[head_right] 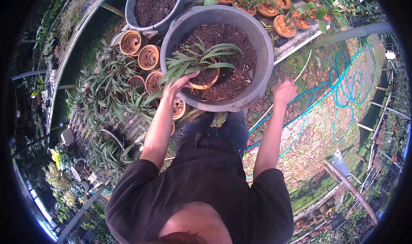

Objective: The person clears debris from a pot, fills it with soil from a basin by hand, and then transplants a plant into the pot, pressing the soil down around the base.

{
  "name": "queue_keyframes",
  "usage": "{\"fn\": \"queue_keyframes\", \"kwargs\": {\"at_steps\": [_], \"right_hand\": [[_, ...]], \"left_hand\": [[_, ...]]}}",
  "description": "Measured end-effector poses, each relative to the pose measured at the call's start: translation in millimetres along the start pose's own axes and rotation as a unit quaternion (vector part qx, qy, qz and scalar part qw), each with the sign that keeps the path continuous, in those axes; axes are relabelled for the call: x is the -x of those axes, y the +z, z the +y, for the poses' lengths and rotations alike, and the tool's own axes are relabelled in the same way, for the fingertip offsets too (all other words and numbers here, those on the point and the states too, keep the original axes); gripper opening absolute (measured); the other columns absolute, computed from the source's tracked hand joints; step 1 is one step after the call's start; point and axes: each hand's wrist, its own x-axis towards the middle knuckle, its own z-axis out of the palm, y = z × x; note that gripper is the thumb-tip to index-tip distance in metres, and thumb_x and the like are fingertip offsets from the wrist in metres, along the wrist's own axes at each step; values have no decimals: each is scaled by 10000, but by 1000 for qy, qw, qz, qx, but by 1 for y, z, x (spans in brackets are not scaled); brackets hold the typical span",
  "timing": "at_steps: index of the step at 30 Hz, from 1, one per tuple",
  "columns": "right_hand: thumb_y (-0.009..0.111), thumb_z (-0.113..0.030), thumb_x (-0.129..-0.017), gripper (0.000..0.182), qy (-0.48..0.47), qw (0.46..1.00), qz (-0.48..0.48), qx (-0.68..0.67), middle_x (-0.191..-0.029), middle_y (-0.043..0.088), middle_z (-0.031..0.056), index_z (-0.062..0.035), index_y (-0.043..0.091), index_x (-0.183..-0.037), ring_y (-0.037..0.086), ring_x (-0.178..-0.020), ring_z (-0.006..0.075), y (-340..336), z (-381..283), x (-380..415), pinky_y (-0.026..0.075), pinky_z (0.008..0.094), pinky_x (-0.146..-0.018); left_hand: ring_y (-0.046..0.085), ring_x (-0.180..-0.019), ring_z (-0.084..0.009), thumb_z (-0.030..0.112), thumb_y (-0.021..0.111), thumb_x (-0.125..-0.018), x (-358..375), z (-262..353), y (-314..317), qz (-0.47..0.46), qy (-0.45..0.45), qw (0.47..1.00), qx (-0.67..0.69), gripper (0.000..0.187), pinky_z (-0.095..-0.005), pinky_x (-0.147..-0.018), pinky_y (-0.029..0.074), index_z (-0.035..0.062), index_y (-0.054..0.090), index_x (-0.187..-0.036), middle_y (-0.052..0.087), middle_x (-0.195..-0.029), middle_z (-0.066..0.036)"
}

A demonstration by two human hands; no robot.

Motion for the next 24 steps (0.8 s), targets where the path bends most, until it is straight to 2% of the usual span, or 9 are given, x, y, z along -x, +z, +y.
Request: {"fn": "queue_keyframes", "kwargs": {"at_steps": [1, 5, 7, 10, 12, 15, 17, 21, 24], "right_hand": [[656, -119, -907, 250, -19, 996, 21, 82, -934, 741, 195, 4, 718, -1116, 726, -837, 358, -7, 1, 6, 563, 431, -791], [673, -118, -907, 171, -22, 935, -184, -301, -971, 730, 200, -24, 726, -1040, 728, -880, 323, -12, -48, 34, 556, 416, -773], [667, -93, -911, 147, -104, 888, -220, -389, -929, 713, 181, 8, 712, -1008, 709, -830, 333, -30, -102, 60, 549, 412, -761], [691, -59, -856, 117, -272, 848, -185, -416, -975, 698, 139, -5, 717, -956, 676, -905, 325, -17, -154, 98, 542, 428, -832], [685, -57, -851, 139, -313, 841, -176, -406, -1024, 695, 133, 0, 709, -977, 663, -984, 319, -13, -178, 109, 532, 422, -874], [664, -72, -835, 228, -354, 849, -163, -358, -1071, 691, 125, -4, 698, -1050, 631, -1068, 324, 5, -183, 114, 486, 431, -946], [654, -92, -831, 258, -381, 866, -133, -294, -1088, 691, 116, -12, 699, -1072, 616, -1093, 321, 15, -178, 117, 459, 449, -977], [643, -127, -867, 299, -402, 862, -188, -247, -1239, 676, 96, -119, 724, -1155, 506, -1300, 295, 11, -158, 111, 407, 454, -1016], [657, -136, -883, 265, -373, 842, -188, -341, -1192, 691, 93, -135, 722, -1140, 558, -1253, 302, 16, -152, 112, 414, 467, -1040]], "left_hand": [[699, -775, -201, 284, 792, -867, -4, -5, -4, -16, 0, 1000, 15, 443, -333, -636, 623, 3, 638, -1172, 690, -1028, -109], [667, -691, -182, 178, 737, -921, -31, -58, -24, -176, 63, 914, 359, 293, -351, -688, 645, 3, 621, -1126, 659, -952, -83], [669, -748, -181, 141, 688, -943, -50, -74, -27, -110, -42, 946, 301, 234, -349, -715, 635, 14, 615, -1126, 652, -974, -76], [683, -770, -153, 83, 622, -956, -6, -30, -1, -77, 1, 989, 126, 128, -260, -695, 596, 47, 636, -1078, 679, -1022, -87], [672, -936, -159, 125, 666, -927, -18, -52, -3, -117, 180, 974, 79, 188, -309, -810, 564, 58, 678, -1101, 692, -1074, -94], [638, -1121, -213, 251, 782, -865, -18, -64, -3, -178, 222, 949, 135, 695, -331, -902, 573, 12, 468, -1438, 607, -1320, -150], [642, -1114, -215, 245, 762, -890, -40, -83, -5, -195, 246, 943, 112, 663, -328, -904, 574, 19, 468, -1440, 613, -1308, -147], [675, -1065, -236, 186, 691, -949, -22, -50, 2, -141, -46, 954, 262, 480, -350, -812, 612, 0, 520, -1357, 629, -1251, -150], [706, -964, -226, 253, 664, -967, -14, -53, 14, -53, 15, 989, 139, 483, -363, -745, 630, -18, 516, -1338, 635, -1226, -137]]}}
